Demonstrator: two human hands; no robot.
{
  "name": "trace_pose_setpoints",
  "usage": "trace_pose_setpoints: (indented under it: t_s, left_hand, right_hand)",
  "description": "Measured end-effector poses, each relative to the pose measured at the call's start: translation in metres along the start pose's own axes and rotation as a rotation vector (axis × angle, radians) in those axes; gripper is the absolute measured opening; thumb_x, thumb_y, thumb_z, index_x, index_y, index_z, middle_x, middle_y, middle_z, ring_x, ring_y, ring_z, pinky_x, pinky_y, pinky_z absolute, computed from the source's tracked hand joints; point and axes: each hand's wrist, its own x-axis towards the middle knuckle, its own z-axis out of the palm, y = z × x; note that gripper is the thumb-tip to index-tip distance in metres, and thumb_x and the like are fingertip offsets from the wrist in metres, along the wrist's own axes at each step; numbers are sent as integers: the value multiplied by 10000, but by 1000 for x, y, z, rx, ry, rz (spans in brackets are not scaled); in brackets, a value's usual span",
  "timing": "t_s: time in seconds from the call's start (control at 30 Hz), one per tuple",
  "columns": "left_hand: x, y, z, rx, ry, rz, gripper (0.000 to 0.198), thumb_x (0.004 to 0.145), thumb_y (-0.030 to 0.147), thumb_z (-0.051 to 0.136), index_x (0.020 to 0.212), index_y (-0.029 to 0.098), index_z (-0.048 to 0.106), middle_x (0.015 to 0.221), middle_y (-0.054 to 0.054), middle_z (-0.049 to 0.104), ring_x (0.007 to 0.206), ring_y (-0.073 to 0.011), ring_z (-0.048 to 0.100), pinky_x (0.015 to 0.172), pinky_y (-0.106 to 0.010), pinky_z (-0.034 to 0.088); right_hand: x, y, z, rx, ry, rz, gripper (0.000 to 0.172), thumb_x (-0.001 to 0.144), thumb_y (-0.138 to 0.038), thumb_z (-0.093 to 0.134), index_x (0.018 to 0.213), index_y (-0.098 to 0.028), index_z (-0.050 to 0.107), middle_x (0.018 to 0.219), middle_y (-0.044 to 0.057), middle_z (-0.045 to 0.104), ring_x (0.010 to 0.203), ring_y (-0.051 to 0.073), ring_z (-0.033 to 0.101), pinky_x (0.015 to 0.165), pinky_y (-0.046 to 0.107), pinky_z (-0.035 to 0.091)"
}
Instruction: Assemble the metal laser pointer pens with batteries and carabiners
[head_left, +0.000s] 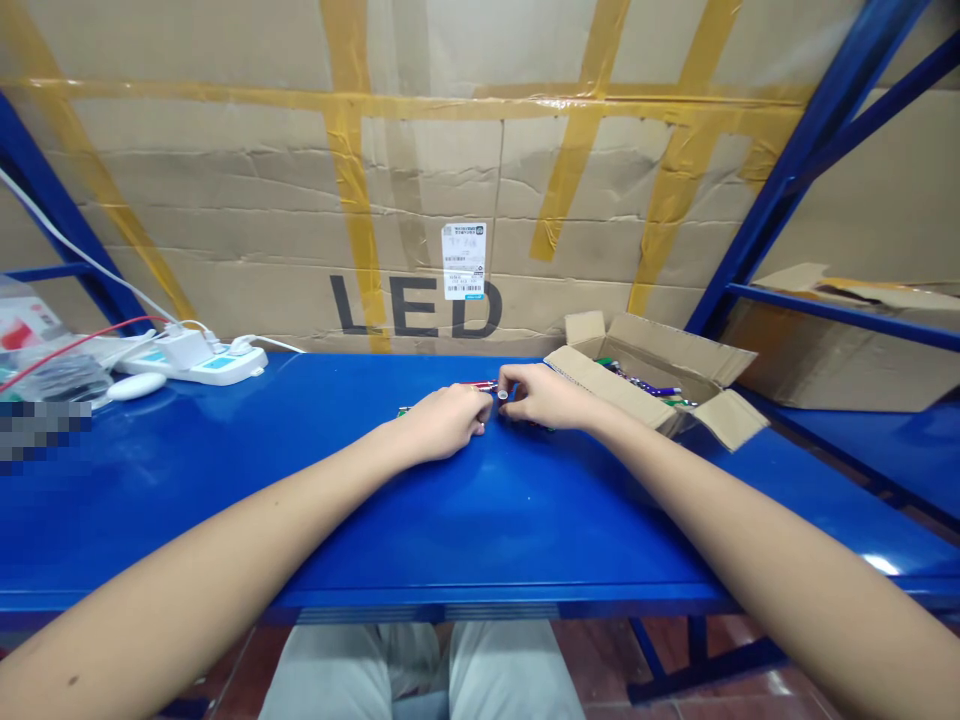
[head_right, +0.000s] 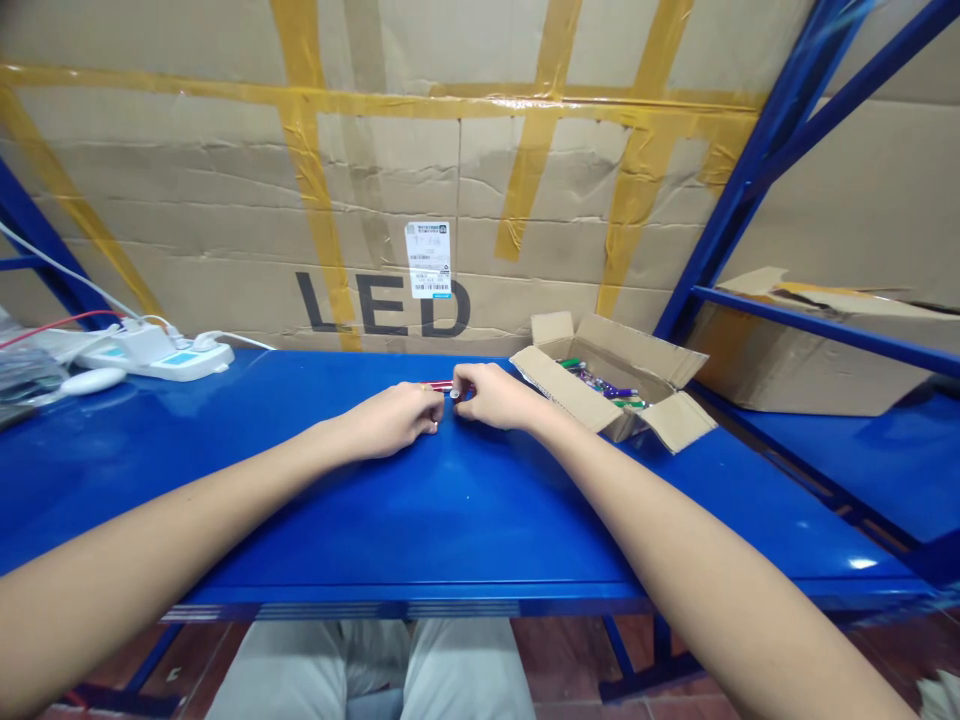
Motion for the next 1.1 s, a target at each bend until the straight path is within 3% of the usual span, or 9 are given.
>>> trace_pose_setpoints:
  t_s: [0.17, 0.23, 0.5, 0.77, 1.1]
  left_hand:
    - [4, -5, -8, -89, 310, 18, 113, 882, 108, 538, 876, 174, 629, 895, -59, 635, 859, -197, 605, 766, -311, 466]
    - [5, -5, -9, -134, 383, 71, 125, 889, 97, 532, 897, 174, 630, 900, -51, 629, 866, -181, 604, 802, -311, 474]
    - [6, -9, 0, -166, 348, 276, 163, 917, 97, 516, 943, 174, 657, 932, -52, 611, 860, -157, 598, 779, -295, 491]
    - [6, -8, -4, -232, 508, 341, 149, 941, 116, 515, 943, 163, 656, 933, -62, 625, 855, -150, 602, 772, -283, 495]
    - [4, -6, -5, -73, 383, 460, 202, 970, 135, 463, 1013, 165, 658, 992, -92, 701, 942, -190, 617, 854, -337, 496]
  right_hand:
    - [1, 2, 2, 19, -24, -18, 126, 675, -114, 595, 755, -197, 544, 730, -9, 618, 685, 146, 542, 605, 257, 377]
    - [2, 2, 3, 31, -29, -34, 126, 678, -115, 595, 757, -197, 541, 731, -9, 621, 694, 150, 549, 617, 262, 386]
    - [2, 2, 3, 190, -89, -22, 116, 705, -119, 586, 736, -195, 503, 661, -21, 610, 643, 140, 573, 589, 252, 408]
    - [0, 0, 2, 263, -167, 6, 224, 724, -157, 624, 940, -186, 570, 787, 25, 668, 647, 154, 606, 507, 250, 441]
    - [2, 7, 4, 306, -152, -32, 151, 691, -126, 593, 822, -192, 557, 744, -1, 658, 634, 141, 606, 507, 240, 447]
